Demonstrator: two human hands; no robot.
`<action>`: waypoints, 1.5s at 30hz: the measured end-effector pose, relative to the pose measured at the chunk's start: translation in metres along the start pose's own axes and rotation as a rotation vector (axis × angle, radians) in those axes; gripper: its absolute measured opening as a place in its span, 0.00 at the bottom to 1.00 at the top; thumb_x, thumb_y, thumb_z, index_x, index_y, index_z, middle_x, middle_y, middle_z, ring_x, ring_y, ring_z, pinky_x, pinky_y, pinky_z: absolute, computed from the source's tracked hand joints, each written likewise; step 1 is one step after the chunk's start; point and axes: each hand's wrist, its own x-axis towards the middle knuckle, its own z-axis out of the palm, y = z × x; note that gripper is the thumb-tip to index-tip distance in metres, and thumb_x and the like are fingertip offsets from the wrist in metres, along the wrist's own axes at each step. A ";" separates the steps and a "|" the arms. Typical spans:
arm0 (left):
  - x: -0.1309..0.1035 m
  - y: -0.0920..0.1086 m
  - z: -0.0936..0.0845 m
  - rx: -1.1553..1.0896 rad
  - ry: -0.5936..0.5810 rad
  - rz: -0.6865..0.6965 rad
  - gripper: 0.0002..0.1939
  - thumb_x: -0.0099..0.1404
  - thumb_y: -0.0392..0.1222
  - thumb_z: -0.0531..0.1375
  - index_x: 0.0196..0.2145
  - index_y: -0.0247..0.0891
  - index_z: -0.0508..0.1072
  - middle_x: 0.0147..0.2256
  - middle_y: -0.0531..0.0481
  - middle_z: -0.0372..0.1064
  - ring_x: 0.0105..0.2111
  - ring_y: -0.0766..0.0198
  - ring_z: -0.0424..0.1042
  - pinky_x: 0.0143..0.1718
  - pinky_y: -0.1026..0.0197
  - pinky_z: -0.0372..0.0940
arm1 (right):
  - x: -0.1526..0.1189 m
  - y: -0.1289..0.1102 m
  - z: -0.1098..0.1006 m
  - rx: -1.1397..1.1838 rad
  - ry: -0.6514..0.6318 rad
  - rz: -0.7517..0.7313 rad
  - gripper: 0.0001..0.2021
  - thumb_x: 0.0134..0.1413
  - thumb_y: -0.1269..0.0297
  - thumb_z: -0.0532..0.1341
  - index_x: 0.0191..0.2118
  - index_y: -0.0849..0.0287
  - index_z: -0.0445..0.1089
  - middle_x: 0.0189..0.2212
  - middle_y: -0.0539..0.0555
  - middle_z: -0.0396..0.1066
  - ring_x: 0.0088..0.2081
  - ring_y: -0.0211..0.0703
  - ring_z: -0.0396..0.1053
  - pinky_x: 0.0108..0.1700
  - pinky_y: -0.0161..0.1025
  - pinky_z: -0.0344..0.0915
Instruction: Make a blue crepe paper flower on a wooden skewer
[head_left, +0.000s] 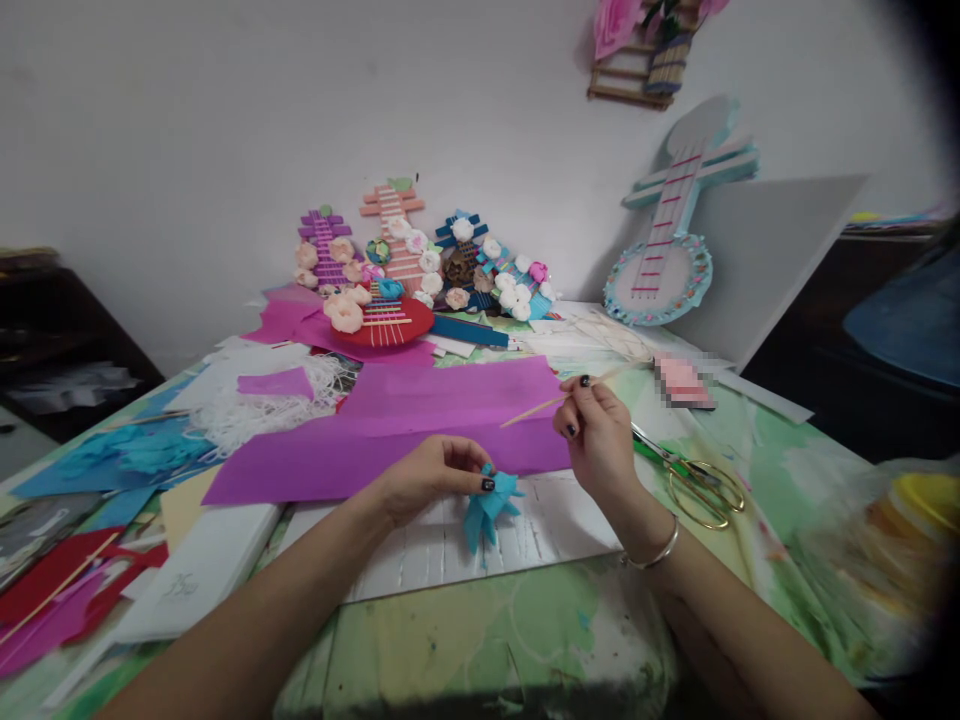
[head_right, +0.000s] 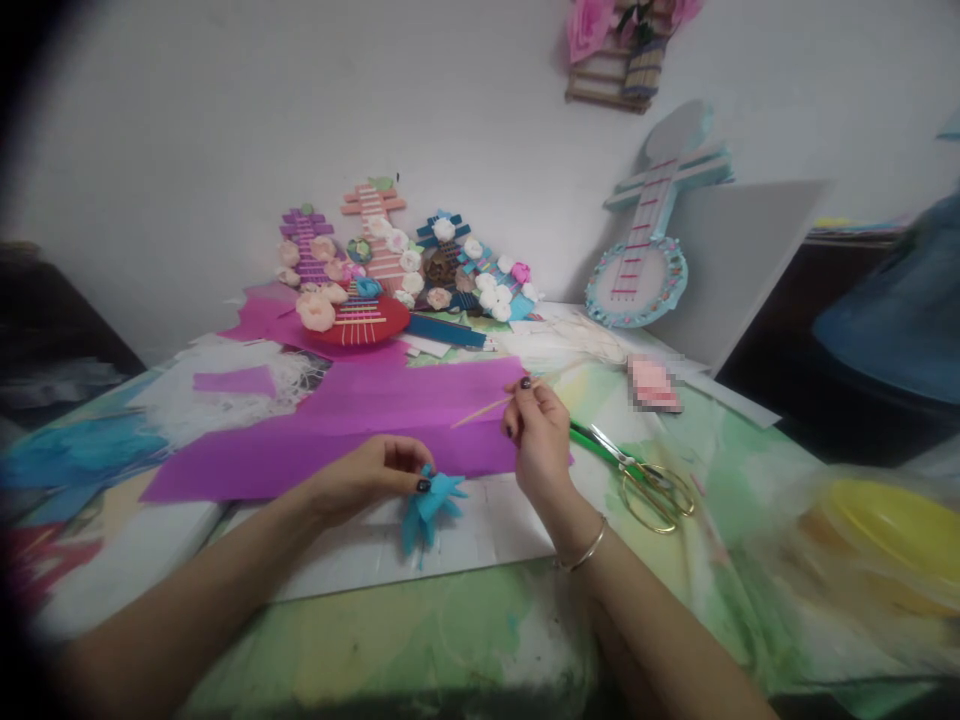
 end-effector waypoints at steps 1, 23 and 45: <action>0.001 0.000 -0.001 -0.052 0.016 0.016 0.10 0.43 0.33 0.69 0.26 0.32 0.74 0.23 0.52 0.69 0.23 0.71 0.66 0.27 0.67 0.58 | 0.002 -0.001 -0.001 0.002 0.018 -0.023 0.10 0.54 0.56 0.58 0.30 0.59 0.65 0.11 0.42 0.52 0.15 0.29 0.46 0.20 0.31 0.46; 0.000 0.002 0.006 -0.289 0.227 0.036 0.07 0.47 0.36 0.64 0.26 0.33 0.71 0.22 0.51 0.69 0.23 0.66 0.69 0.28 0.62 0.64 | -0.017 0.007 0.009 -0.205 -0.449 0.189 0.04 0.45 0.69 0.62 0.31 0.60 0.67 0.26 0.49 0.68 0.29 0.35 0.66 0.31 0.32 0.61; 0.007 -0.021 0.010 0.942 0.143 0.451 0.18 0.43 0.28 0.59 0.35 0.37 0.70 0.33 0.48 0.67 0.36 0.57 0.64 0.38 0.56 0.57 | -0.013 0.018 0.005 -0.428 -0.375 0.107 0.07 0.44 0.71 0.57 0.33 0.61 0.68 0.28 0.51 0.69 0.28 0.37 0.66 0.31 0.35 0.62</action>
